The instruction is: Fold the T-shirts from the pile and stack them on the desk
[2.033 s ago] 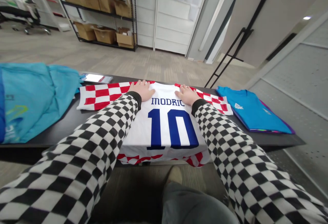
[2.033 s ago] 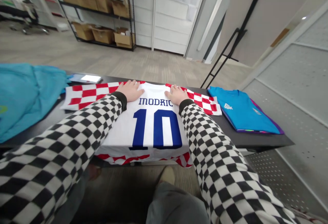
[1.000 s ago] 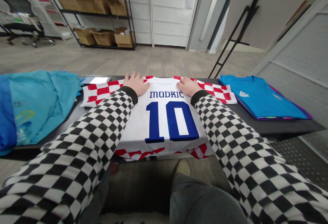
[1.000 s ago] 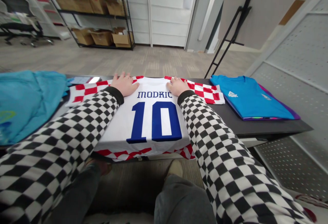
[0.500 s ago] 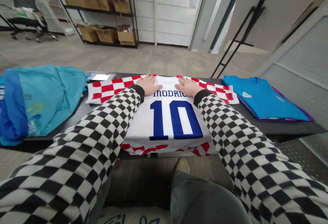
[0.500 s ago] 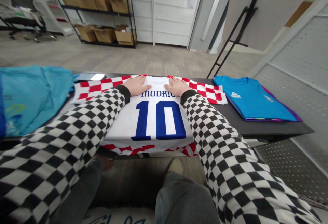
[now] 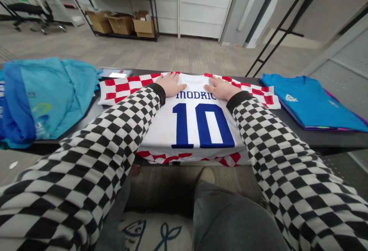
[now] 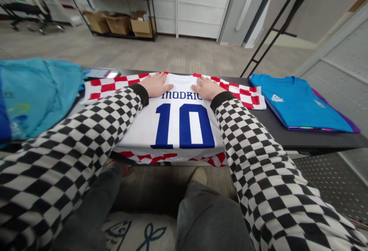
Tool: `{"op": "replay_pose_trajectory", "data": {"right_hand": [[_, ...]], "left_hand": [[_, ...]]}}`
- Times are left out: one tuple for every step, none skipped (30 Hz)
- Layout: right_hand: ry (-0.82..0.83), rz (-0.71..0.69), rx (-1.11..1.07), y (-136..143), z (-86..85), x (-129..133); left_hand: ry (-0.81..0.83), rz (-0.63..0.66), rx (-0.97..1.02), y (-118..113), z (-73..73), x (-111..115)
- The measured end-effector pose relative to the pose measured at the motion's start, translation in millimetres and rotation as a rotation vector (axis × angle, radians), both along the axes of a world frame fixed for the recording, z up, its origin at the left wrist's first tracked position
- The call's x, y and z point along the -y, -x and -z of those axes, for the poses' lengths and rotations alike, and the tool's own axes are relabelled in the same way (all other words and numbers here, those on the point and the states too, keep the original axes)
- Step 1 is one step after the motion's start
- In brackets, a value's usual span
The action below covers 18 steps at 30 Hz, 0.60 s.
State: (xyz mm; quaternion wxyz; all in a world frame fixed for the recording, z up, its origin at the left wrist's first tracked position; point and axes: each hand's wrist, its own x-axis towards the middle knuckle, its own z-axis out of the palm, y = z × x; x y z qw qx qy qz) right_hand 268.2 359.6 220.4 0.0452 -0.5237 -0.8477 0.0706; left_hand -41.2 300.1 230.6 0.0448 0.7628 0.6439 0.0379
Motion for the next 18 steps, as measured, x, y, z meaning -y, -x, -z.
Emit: {"op": "replay_pose_trajectory", "data": {"right_hand": [[-0.006,-0.007,-0.013,-1.1,1.0,-1.6],[-0.013,-0.012,-0.026,-2.2,2.3,-3.5],[-0.022,-0.014,-0.037,-3.2,3.9,-5.4],[-0.029,-0.012,-0.043,-4.1,5.6,-7.3],[-0.037,-0.008,-0.043,-4.7,7.3,-9.1],[-0.046,-0.002,-0.038,-5.0,8.9,-10.6],[-0.056,0.006,-0.029,-5.0,10.2,-11.7],[-0.065,0.013,-0.018,-4.7,11.3,-12.4],[-0.072,0.017,-0.01,-4.3,12.1,-12.7],[-0.076,0.017,-0.005,-3.8,12.6,-12.6],[-0.078,0.013,-0.005,-3.4,12.7,-12.2],[-0.076,0.008,-0.008,-3.0,12.7,-11.6],[-0.072,0.004,-0.013,-2.7,12.7,-11.0],[-0.067,0.001,-0.016,-2.5,12.6,-10.5],[-0.062,-0.001,-0.018,-2.3,12.7,-10.2],[-0.06,0.001,-0.017,-2.2,13.0,-10.3],[-0.061,0.005,-0.015,-2.1,13.5,-10.9],[-0.064,0.013,-0.012,-2.1,14.3,-11.8]], "left_hand": [[-0.016,0.005,0.002,0.5,1.0,0.0],[-0.035,0.012,0.004,0.7,1.7,0.5],[-0.058,0.019,0.004,0.3,1.7,1.7],[-0.089,0.025,0.003,-0.7,0.9,4.0],[-0.125,0.031,-0.001,-2.4,-0.8,7.8],[-0.161,0.042,-0.007,-4.4,-3.5,13.5],[-0.194,0.061,-0.016,-6.4,-6.9,21.6],[-0.218,0.089,-0.029,-7.7,-10.8,32.5],[-0.229,0.127,-0.043,-7.7,-14.9,46.6],[-0.221,0.169,-0.056,-5.8,-18.7,63.9],[-0.193,0.208,-0.066,-1.4,-22.1,84.4],[-0.154,0.237,-0.069,5.6,-24.7,107.7],[-0.086,0.249,-0.061,15.0,-26.4,133.3],[0.001,0.245,-0.047,26.5,-27.2,160.8],[0.076,0.23,-0.026,39.2,-27.0,189.3],[0.147,0.216,-0.009,52.4,-25.8,218.5],[0.183,0.17,0.01,65.1,-23.7,247.7],[0.186,0.105,0.031,76.6,-20.6,276.4]]}}
